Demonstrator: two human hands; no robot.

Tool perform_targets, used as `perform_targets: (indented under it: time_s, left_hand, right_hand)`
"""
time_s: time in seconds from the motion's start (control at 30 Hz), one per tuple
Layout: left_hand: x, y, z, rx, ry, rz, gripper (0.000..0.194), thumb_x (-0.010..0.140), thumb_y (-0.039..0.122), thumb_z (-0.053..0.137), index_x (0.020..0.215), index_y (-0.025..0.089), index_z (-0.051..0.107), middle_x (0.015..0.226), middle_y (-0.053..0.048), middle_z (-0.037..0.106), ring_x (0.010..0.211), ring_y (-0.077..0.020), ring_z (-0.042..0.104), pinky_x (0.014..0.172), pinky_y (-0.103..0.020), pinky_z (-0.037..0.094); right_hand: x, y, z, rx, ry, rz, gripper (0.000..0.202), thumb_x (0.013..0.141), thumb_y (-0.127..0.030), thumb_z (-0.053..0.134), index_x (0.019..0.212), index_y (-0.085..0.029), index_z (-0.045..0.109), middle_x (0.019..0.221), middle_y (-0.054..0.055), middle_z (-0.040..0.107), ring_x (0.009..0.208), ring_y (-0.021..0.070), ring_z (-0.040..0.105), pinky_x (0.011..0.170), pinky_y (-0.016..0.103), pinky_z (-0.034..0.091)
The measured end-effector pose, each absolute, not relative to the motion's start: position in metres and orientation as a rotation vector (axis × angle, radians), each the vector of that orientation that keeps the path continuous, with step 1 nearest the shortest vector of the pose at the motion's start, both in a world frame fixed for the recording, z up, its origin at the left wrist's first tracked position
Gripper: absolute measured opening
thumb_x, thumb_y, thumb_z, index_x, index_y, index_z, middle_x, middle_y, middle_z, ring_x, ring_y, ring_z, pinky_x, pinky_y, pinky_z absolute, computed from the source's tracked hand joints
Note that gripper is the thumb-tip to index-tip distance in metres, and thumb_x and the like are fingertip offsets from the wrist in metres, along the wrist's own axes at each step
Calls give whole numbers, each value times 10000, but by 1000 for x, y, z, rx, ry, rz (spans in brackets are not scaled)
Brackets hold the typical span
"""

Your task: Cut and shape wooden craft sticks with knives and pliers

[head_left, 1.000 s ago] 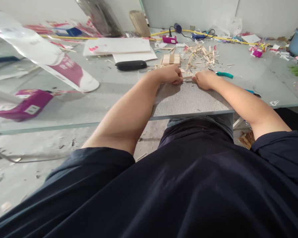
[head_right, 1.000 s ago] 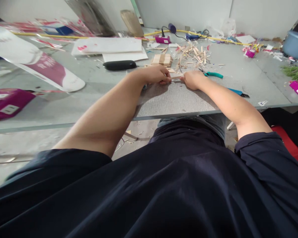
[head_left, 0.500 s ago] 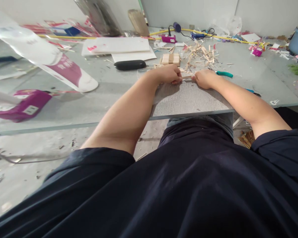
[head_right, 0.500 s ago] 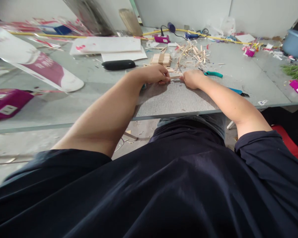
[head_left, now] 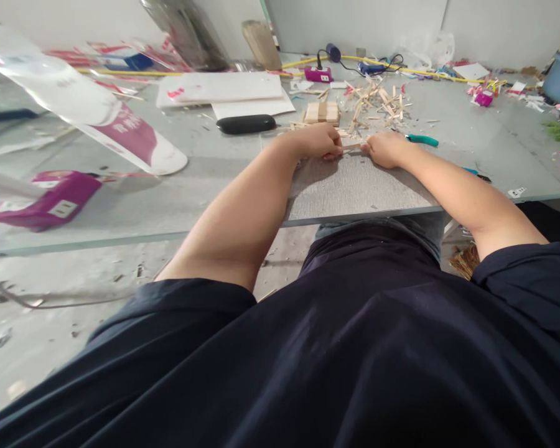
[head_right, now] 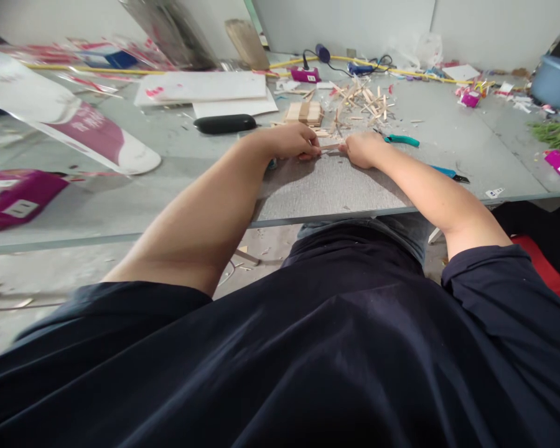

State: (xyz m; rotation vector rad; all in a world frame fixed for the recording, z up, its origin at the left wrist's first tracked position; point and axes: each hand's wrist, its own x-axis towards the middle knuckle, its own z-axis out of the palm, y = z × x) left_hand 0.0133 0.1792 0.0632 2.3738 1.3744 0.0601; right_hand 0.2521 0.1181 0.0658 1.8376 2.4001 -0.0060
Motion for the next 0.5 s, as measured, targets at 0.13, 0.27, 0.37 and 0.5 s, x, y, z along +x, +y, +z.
perform_targets:
  time_s: [0.13, 0.27, 0.37, 0.5]
  left_hand:
    - [13, 179, 64, 2374, 1388, 45, 150, 808, 367, 696, 717, 247, 700, 691, -52, 658, 777, -244, 612, 802, -386, 420]
    - [12, 176, 65, 2349, 1368, 83, 181, 823, 372, 727, 699, 252, 675, 675, -39, 651, 726, -222, 575, 765, -380, 386]
    - [12, 175, 67, 2330, 1361, 95, 246, 827, 388, 753, 647, 262, 643, 638, -46, 634, 678, -216, 544, 732, -377, 365]
    - [14, 172, 70, 2329, 1360, 8, 293, 870, 387, 741, 626, 265, 634, 596, -40, 588, 634, -209, 506, 701, -388, 348]
  right_hand:
    - [251, 118, 66, 1839, 2394, 6, 675, 1244, -533, 336, 1551, -143, 794, 1590, 273, 787, 1495, 433, 745, 1244, 525, 561]
    - [251, 117, 66, 1832, 2407, 24, 670, 1240, -521, 346, 1531, -134, 808, 1571, 285, 795, 1459, 438, 759, 1189, 525, 579]
    - [253, 118, 65, 1821, 2429, 30, 653, 1250, -528, 362, 1515, -132, 809, 1567, 281, 795, 1424, 420, 769, 1160, 497, 576]
    - [259, 119, 64, 1789, 2466, 33, 628, 1265, -539, 377, 1487, -136, 804, 1545, 259, 806, 1402, 381, 765, 1156, 445, 549]
